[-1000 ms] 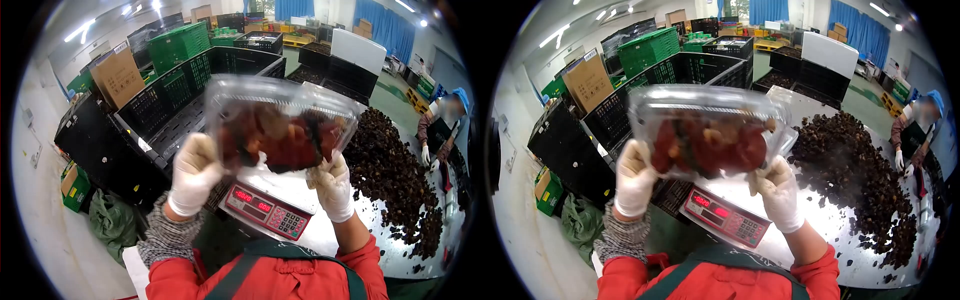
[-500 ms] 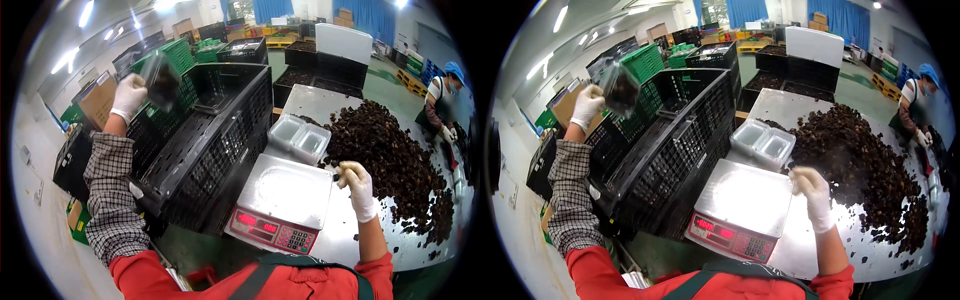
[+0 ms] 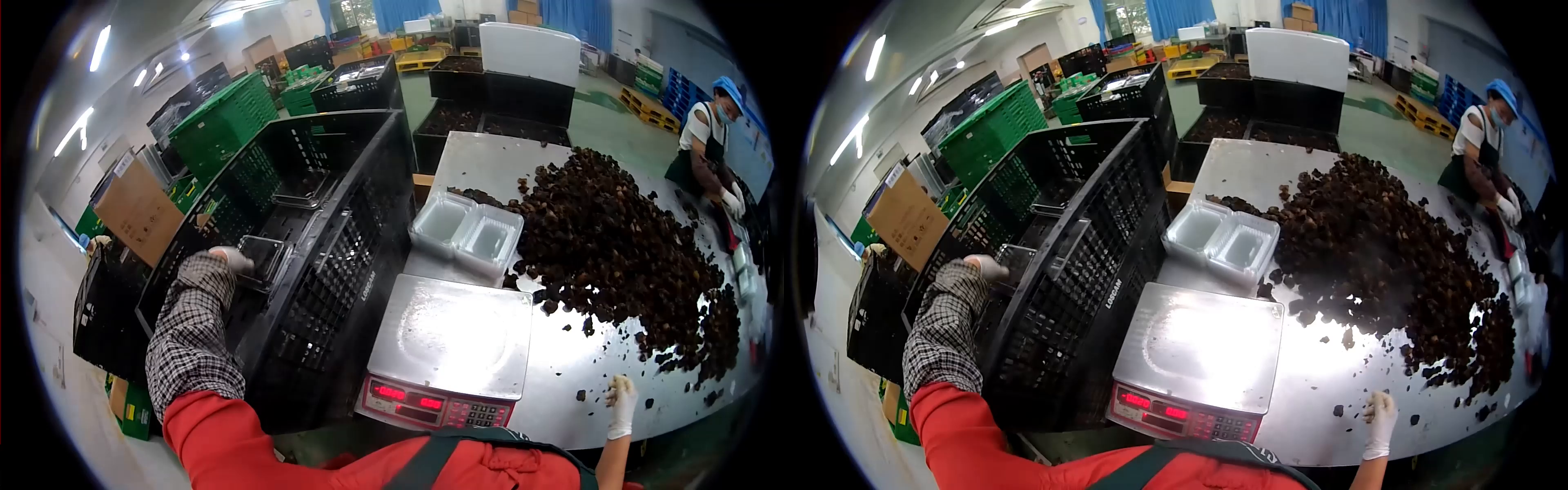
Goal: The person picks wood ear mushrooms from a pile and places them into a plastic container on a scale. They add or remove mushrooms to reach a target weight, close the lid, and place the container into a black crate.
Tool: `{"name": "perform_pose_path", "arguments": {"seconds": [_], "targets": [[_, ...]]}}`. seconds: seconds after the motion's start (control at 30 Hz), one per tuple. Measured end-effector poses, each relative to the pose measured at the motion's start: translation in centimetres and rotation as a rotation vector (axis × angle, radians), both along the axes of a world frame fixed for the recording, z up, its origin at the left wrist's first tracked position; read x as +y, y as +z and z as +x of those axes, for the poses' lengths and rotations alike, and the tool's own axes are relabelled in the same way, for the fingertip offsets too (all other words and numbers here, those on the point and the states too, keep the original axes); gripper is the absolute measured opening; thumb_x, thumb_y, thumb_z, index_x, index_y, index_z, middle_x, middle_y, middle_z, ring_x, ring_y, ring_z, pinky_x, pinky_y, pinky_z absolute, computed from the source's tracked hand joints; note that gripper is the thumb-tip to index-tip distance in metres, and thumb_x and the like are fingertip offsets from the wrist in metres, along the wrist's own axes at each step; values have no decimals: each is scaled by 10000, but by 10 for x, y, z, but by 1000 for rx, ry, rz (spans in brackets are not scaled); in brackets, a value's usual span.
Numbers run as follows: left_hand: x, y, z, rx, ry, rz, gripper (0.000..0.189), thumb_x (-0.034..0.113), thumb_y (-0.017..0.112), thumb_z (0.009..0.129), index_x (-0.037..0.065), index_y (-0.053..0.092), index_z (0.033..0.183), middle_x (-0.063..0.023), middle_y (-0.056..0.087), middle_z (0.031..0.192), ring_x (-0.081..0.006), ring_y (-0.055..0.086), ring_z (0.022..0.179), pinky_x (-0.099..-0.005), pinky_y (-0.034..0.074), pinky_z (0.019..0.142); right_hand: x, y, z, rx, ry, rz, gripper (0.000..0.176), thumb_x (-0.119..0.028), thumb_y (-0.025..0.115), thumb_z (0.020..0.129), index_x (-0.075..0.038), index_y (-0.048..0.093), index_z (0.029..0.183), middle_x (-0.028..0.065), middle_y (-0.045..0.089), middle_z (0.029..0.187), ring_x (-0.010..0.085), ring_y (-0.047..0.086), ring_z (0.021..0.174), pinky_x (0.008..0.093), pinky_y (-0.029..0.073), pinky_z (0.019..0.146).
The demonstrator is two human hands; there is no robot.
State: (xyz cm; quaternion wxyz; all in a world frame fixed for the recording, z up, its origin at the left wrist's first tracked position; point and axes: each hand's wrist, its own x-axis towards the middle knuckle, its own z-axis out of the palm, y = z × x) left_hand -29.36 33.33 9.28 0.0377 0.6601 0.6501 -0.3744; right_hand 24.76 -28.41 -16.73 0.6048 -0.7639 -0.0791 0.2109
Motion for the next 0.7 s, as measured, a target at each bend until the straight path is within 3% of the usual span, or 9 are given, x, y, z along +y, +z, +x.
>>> {"name": "perform_pose_path", "arguments": {"seconds": [0.17, 0.2, 0.3, 0.37, 0.4, 0.47, 0.53, 0.63, 0.7], "targets": [[35, -91, -31, -981, 568, 236, 628, 403, 556, 897, 15, 408, 1369, -178, 543, 1265, -293, 552, 1103, -417, 477, 846, 5, -19, -35, 92, -5, -51, 180, -202, 578, 913, -30, 612, 955, 40, 622, 786, 92, 550, 530, 222, 450, 459], [32, -95, -26, -1329, 445, 335, 668, 312, 609, 878, 35, 311, 1408, -162, 565, 1183, -267, 576, 994, -405, 502, 739, 8, -18, -40, 109, -9, -74, 173, -185, 572, 908, -20, 617, 940, 44, 623, 779, 92, 546, 535, 222, 443, 472], [87, -113, -33, -1479, 637, -2, 705, 409, 554, 884, 53, 281, 1428, -152, 558, 1178, -274, 563, 1023, -373, 490, 804, 19, -19, -52, 116, -4, -124, 166, -154, 564, 901, 0, 629, 909, 53, 628, 765, 91, 543, 543, 217, 430, 491], [166, -142, -78, -1075, -65, 372, 486, 352, 535, 910, 68, 483, 1301, -181, 569, 1216, -273, 559, 1091, -358, 476, 850, 17, -22, -57, 45, 15, -148, 172, -160, 573, 908, 0, 634, 905, 54, 637, 767, 92, 555, 536, 210, 431, 475], [109, -85, -32, -1043, -14, 418, 288, 202, 541, 891, 30, 563, 1121, -171, 616, 1040, -302, 579, 1002, -390, 487, 791, 15, -23, -60, -17, 16, -181, 167, -147, 572, 901, 5, 641, 906, 65, 646, 783, 109, 573, 572, 229, 450, 511], [162, -24, -50, -143, -1154, 611, 204, 68, 531, 780, 44, 609, 967, -162, 598, 918, -331, 584, 873, -399, 497, 742, 14, -25, -70, -262, 27, -198, 148, -120, 574, 884, 2, 655, 907, 95, 662, 822, 162, 609, 662, 277, 487, 600], [186, 30, -15, -219, -1506, 999, 202, 52, 498, 792, 69, 608, 960, -139, 590, 881, -295, 580, 808, -389, 498, 697, 15, -22, -86, -468, 31, -329, 109, -74, 587, 841, -26, 670, 893, 148, 662, 890, 275, 635, 811, 349, 507, 742], [108, 96, 138, -582, -1407, 950, 309, 154, 469, 960, -26, 540, 1201, -178, 592, 1155, -251, 595, 1032, -327, 468, 920, 22, -42, -89, -839, -11, -339, 69, -43, 613, 773, -65, 641, 831, 133, 618, 803, 321, 601, 744, 385, 497, 664], [-34, 104, 265, -1283, -1005, 512, 401, 256, 471, 963, -18, 533, 1250, -151, 599, 1183, -219, 588, 1058, -304, 448, 937, 24, -42, -86, -923, 2, -394, 65, -36, 617, 759, -78, 623, 809, 114, 590, 751, 306, 589, 707, 391, 481, 621]]}}
